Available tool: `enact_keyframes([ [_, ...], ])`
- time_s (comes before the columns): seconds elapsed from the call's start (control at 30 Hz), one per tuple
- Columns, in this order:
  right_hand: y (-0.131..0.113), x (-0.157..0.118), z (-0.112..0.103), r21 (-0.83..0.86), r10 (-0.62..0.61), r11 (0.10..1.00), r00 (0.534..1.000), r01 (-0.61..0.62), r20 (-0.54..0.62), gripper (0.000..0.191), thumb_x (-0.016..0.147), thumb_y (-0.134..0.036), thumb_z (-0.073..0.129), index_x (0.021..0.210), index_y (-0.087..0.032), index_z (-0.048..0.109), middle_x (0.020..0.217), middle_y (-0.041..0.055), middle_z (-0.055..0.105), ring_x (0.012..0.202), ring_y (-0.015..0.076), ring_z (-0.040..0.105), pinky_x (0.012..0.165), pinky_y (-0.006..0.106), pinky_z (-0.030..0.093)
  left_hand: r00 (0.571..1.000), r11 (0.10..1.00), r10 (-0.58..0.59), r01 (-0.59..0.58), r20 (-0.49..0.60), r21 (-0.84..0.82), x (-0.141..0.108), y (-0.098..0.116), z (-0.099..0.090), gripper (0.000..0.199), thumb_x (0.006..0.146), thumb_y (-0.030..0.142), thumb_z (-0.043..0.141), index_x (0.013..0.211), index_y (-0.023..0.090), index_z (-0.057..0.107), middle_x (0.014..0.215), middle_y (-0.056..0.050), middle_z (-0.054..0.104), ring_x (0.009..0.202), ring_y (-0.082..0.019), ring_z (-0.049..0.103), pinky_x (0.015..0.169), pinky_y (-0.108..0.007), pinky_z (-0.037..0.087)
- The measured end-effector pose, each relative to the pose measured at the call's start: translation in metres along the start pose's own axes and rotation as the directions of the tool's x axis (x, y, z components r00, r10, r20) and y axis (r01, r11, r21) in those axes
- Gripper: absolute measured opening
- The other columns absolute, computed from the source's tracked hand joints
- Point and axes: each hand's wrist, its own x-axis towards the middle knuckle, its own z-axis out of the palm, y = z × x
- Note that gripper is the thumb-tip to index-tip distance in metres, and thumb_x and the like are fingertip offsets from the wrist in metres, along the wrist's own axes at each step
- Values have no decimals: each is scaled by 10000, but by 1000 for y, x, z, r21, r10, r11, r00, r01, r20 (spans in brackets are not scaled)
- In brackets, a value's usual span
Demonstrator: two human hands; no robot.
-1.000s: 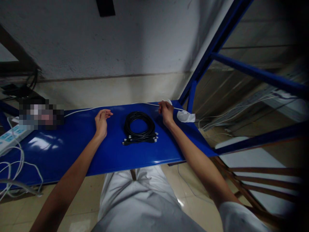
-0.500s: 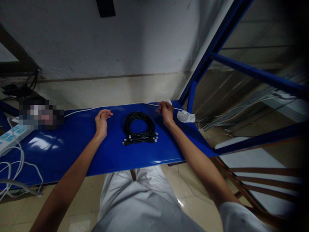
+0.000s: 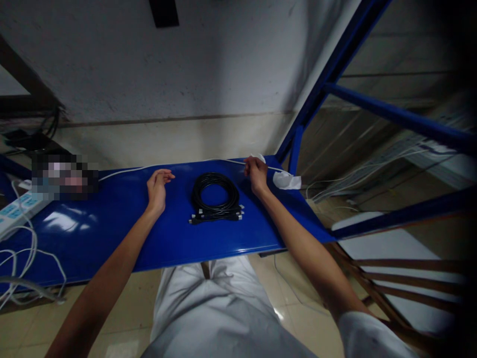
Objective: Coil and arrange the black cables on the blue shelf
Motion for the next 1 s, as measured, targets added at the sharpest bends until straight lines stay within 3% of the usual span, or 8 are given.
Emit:
enact_keyframes([
  [0.43, -4, -2, 0, 16, -1, 1000, 1000, 1, 0, 436, 1029, -611, 644, 827, -227, 680, 640, -41, 521, 510, 108, 473, 466, 246, 361, 1000, 1000, 0, 0, -6, 3, 0, 2, 0, 226, 993, 364, 584, 966, 213, 750, 889, -60, 762, 860, -186, 728, 790, -286, 515],
  [0.63, -3, -1, -1, -13, 3, 1000, 1000, -3, 8, 457, 1027, -647, 614, 842, -233, 675, 646, -38, 517, 522, 120, 477, 475, 251, 377, 998, 998, 24, -21, -50, 55, 1, 0, -1, 252, 990, 374, 556, 954, 217, 750, 1041, -82, 782, 1029, -212, 742, 886, -309, 541],
  [0.77, -3, -1, 0, -39, 2, 999, 1000, -2, 6, 488, 1020, -692, 591, 844, -242, 659, 647, -38, 508, 521, 132, 481, 474, 266, 387, 995, 994, 28, -18, -93, 104, 4, -4, -5, 279, 1010, 397, 541, 975, 227, 760, 1173, -94, 757, 1191, -249, 703, 1034, -387, 539],
  [0.9, -4, -2, 0, -46, -2, 999, 1000, 2, 3, 506, 1021, -707, 581, 847, -239, 661, 650, -39, 512, 520, 129, 482, 478, 267, 383, 969, 976, 94, -44, -229, 213, 14, -8, -17, 264, 1015, 388, 569, 1027, 246, 791, 1389, -101, 660, 1506, -283, 478, 1295, -475, 353],
  [1.0, -4, -2, 0, -40, -2, 999, 1000, 2, -3, 482, 1033, -669, 591, 845, -231, 670, 646, -36, 522, 520, 126, 482, 474, 262, 369, 940, 969, 92, -9, -327, 246, 24, -10, -29, 298, 1019, 387, 552, 1131, 250, 792, 1523, -109, 569, 1616, -288, 310, 1374, -498, 199],
])
